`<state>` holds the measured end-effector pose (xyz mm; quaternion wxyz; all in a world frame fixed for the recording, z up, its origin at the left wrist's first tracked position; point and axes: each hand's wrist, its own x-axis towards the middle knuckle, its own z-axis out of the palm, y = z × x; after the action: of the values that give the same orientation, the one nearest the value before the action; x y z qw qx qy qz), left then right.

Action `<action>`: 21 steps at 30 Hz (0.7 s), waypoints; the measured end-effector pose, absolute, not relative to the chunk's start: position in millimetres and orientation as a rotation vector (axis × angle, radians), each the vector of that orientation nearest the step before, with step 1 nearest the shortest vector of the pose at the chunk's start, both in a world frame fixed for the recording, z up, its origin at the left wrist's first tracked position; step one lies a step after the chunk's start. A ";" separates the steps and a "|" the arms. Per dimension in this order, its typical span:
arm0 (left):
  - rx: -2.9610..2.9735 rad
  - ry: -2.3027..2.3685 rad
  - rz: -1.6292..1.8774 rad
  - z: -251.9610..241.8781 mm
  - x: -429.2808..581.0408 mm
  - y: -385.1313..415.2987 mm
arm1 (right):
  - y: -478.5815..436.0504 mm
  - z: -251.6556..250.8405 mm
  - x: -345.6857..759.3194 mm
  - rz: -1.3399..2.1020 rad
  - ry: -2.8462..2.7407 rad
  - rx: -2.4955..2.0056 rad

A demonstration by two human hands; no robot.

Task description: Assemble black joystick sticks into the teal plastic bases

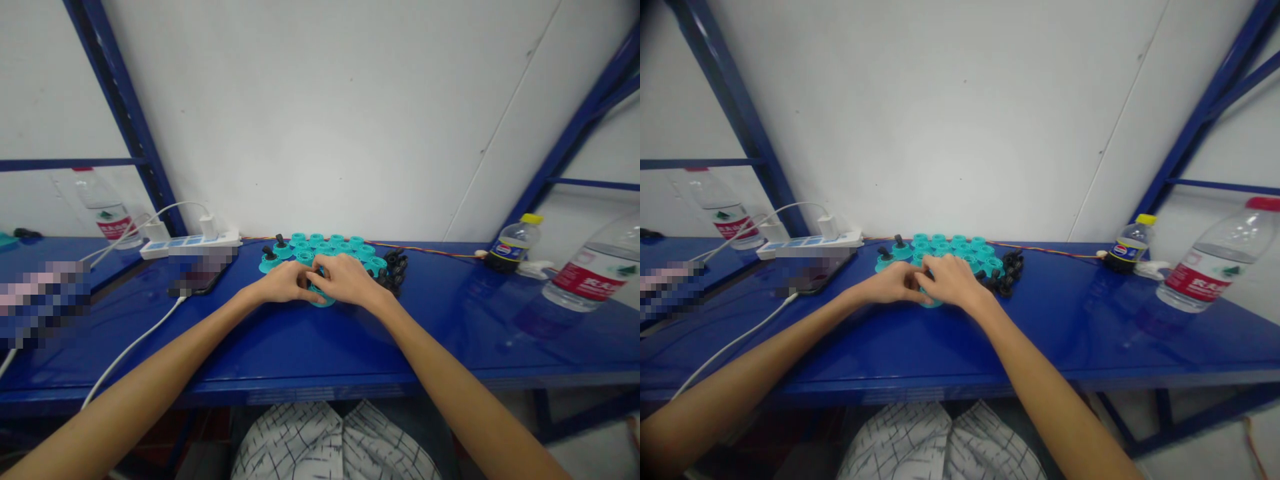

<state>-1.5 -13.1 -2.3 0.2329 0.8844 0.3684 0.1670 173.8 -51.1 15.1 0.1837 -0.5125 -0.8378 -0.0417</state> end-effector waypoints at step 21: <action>2.392 1.046 0.476 -4.1 -1.0 -13.9 | -48.6 12.0 167.7 -0.040 -2.334 -1.468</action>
<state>-1.0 -13.9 -4.1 0.2414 0.8748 0.3823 0.1740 167.7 -48.6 12.0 0.1908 -0.5227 -0.8308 -0.0141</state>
